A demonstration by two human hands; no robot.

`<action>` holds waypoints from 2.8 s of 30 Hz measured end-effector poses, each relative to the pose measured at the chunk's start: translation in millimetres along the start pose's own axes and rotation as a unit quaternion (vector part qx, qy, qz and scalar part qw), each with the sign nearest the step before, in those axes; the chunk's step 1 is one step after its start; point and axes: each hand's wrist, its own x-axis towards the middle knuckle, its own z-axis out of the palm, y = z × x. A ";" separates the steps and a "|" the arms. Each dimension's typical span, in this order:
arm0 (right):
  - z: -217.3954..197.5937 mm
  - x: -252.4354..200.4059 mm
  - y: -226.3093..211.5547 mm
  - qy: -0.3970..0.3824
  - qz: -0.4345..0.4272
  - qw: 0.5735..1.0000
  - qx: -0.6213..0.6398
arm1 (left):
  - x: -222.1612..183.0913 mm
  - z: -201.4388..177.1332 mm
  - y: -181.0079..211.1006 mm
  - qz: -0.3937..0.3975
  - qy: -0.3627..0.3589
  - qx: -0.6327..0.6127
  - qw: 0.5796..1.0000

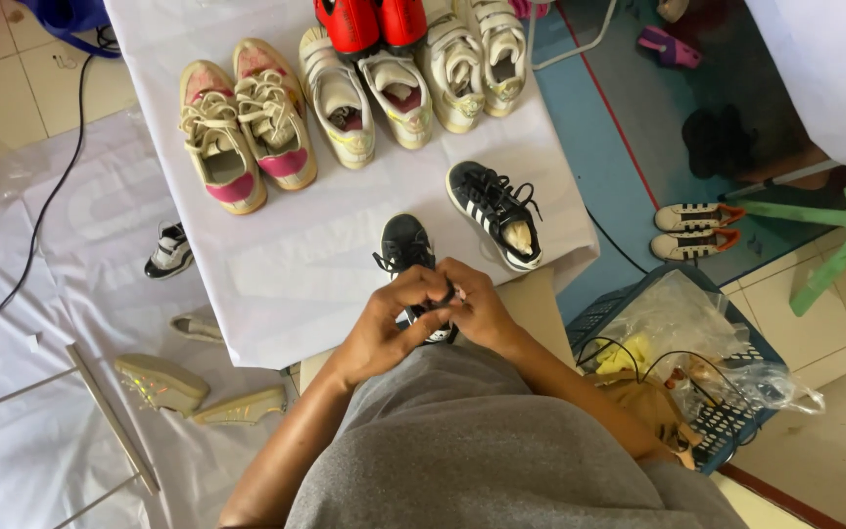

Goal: A person is lacing and adjusting a pair of black sneakers while sitting on the floor, using their hands and a pen to help thread the laces.

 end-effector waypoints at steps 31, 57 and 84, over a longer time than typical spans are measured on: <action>-29.8 18.8 -64.5 0.053 -0.014 0.997 0.044 | -19.4 -14.7 -127.8 -0.106 0.039 0.233 0.966; -2.2 1.1 34.9 0.005 0.013 0.947 -0.320 | -22.9 -11.6 -128.6 -0.140 0.143 0.157 0.967; -14.4 12.3 44.3 -0.049 0.033 0.971 -0.230 | -21.4 -7.2 -129.6 -0.125 0.157 0.157 0.967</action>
